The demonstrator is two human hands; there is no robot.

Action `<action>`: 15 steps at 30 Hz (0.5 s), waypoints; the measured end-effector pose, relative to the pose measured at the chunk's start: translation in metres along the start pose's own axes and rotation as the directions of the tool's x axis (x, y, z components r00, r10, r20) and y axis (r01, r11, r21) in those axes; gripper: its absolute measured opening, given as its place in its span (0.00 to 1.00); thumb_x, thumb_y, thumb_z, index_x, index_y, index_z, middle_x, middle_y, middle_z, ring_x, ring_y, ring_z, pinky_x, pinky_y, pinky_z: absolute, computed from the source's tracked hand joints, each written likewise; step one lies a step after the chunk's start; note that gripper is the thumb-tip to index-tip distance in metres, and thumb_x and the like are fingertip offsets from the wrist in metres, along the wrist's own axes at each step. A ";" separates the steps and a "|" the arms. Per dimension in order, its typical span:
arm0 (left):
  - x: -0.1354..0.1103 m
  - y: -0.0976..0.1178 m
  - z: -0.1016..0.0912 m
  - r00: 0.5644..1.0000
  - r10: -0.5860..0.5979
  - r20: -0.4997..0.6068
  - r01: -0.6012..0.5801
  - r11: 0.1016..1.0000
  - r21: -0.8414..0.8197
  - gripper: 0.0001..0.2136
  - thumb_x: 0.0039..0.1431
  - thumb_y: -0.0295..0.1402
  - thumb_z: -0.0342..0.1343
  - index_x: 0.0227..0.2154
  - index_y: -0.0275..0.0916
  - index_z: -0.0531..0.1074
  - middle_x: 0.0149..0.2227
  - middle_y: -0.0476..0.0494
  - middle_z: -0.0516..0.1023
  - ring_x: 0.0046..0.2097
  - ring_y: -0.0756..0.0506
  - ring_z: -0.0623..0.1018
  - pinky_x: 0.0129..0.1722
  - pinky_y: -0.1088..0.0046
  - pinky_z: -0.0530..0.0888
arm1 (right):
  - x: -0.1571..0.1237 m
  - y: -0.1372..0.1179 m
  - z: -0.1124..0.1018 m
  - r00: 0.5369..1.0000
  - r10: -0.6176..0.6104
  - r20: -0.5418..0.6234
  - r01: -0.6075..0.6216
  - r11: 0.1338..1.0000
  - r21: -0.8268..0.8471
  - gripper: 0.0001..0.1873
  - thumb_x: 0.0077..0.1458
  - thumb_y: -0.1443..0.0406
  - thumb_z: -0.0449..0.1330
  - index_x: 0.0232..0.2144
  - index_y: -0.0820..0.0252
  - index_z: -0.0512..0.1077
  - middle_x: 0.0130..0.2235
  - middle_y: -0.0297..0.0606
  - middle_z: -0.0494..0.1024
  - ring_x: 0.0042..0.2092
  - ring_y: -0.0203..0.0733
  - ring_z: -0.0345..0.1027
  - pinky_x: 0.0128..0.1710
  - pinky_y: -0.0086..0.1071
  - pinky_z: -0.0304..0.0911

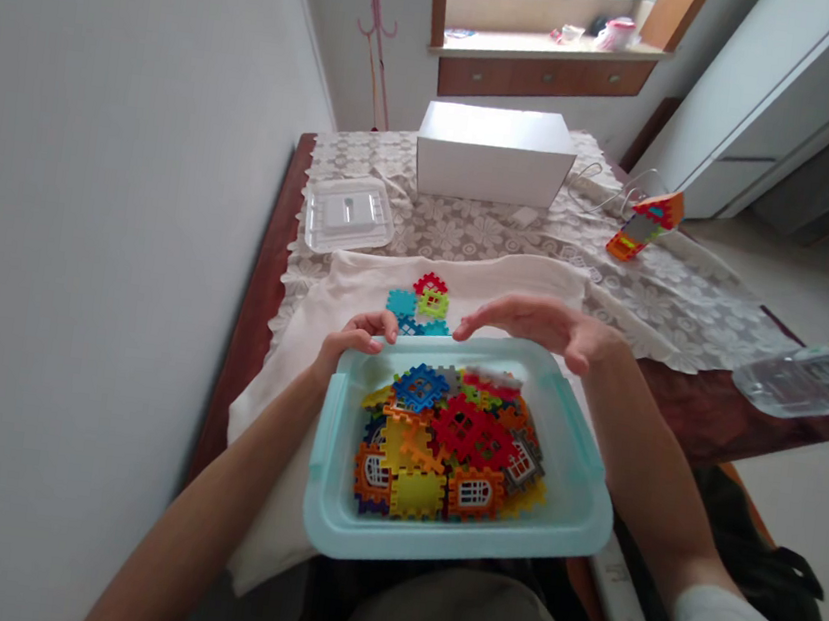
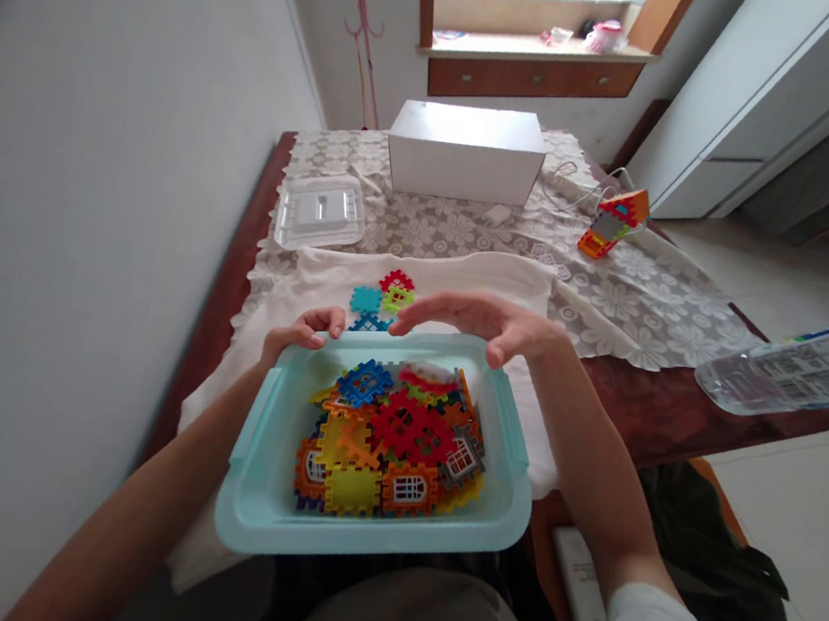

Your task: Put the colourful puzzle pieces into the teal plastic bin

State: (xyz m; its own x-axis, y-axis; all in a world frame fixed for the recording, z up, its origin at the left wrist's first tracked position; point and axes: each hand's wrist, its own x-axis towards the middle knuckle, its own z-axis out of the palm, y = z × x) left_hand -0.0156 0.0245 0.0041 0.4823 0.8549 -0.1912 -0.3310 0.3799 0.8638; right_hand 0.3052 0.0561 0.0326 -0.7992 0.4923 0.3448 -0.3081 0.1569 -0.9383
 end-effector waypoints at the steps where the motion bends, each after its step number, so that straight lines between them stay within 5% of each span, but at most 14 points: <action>1: 0.000 0.000 -0.001 1.000 -0.004 0.005 0.004 1.000 0.000 0.09 0.35 0.29 0.62 0.25 0.36 0.76 0.23 0.49 0.75 0.22 0.50 0.73 0.21 0.76 0.67 | 0.002 0.005 0.000 0.999 0.001 -0.040 0.001 1.000 0.027 0.45 0.48 0.32 0.70 0.59 0.50 0.78 0.57 0.47 0.83 0.62 0.60 0.75 0.67 0.55 0.66; 4: 0.000 -0.001 -0.002 0.999 -0.015 0.028 0.015 1.000 -0.009 0.09 0.34 0.29 0.62 0.25 0.36 0.75 0.22 0.48 0.75 0.21 0.49 0.74 0.20 0.76 0.67 | 0.010 0.038 -0.005 0.933 -0.032 -0.359 0.038 0.999 0.010 0.38 0.62 0.31 0.55 0.59 0.45 0.76 0.58 0.42 0.82 0.59 0.53 0.77 0.65 0.54 0.69; 6: 0.001 -0.001 -0.001 0.999 -0.017 0.039 0.018 1.000 -0.016 0.09 0.35 0.29 0.62 0.24 0.36 0.75 0.21 0.48 0.75 0.20 0.49 0.74 0.20 0.77 0.67 | 0.015 0.066 -0.007 0.878 -0.034 -0.477 -0.065 0.980 -0.190 0.29 0.68 0.39 0.57 0.61 0.45 0.74 0.61 0.42 0.80 0.61 0.52 0.75 0.67 0.55 0.67; 8: 0.001 0.000 0.000 0.999 -0.018 0.047 0.019 1.000 -0.017 0.08 0.35 0.29 0.62 0.24 0.36 0.75 0.21 0.48 0.76 0.20 0.49 0.74 0.20 0.77 0.68 | 0.018 0.091 -0.006 0.901 -0.037 -0.432 -0.201 0.847 -0.492 0.34 0.61 0.47 0.69 0.65 0.46 0.71 0.71 0.44 0.70 0.72 0.56 0.61 0.75 0.58 0.53; 11: 0.001 0.001 0.001 0.998 -0.014 0.053 0.015 1.000 -0.017 0.08 0.35 0.28 0.62 0.25 0.36 0.75 0.22 0.47 0.76 0.21 0.49 0.75 0.20 0.77 0.69 | 0.019 0.114 -0.002 0.953 0.108 -0.284 -0.290 0.600 -0.746 0.30 0.62 0.58 0.69 0.65 0.43 0.72 0.78 0.38 0.60 0.79 0.55 0.44 0.79 0.62 0.30; 13: 0.001 0.001 0.001 0.999 -0.016 0.048 0.017 1.000 -0.015 0.08 0.35 0.28 0.62 0.25 0.36 0.76 0.22 0.48 0.76 0.21 0.49 0.75 0.20 0.77 0.69 | 0.019 0.116 -0.001 0.961 0.137 -0.239 -0.275 0.528 -0.803 0.27 0.63 0.63 0.67 0.63 0.44 0.74 0.76 0.37 0.62 0.79 0.53 0.47 0.79 0.60 0.32; 15: 0.000 0.002 0.001 0.999 -0.018 0.038 0.018 1.000 -0.009 0.08 0.35 0.28 0.62 0.24 0.36 0.76 0.23 0.48 0.76 0.22 0.49 0.75 0.21 0.77 0.70 | 0.017 0.109 -0.003 0.972 0.091 -0.218 -0.232 0.537 -0.811 0.26 0.60 0.63 0.69 0.60 0.47 0.77 0.73 0.40 0.68 0.76 0.53 0.53 0.79 0.56 0.44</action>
State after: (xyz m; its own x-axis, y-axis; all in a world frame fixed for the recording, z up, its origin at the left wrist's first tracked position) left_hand -0.0152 0.0250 0.0059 0.5186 0.8339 -0.1889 -0.3295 0.3988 0.8558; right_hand 0.2592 0.0838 -0.0640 -0.6920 0.6794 0.2439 0.4387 0.6641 -0.6054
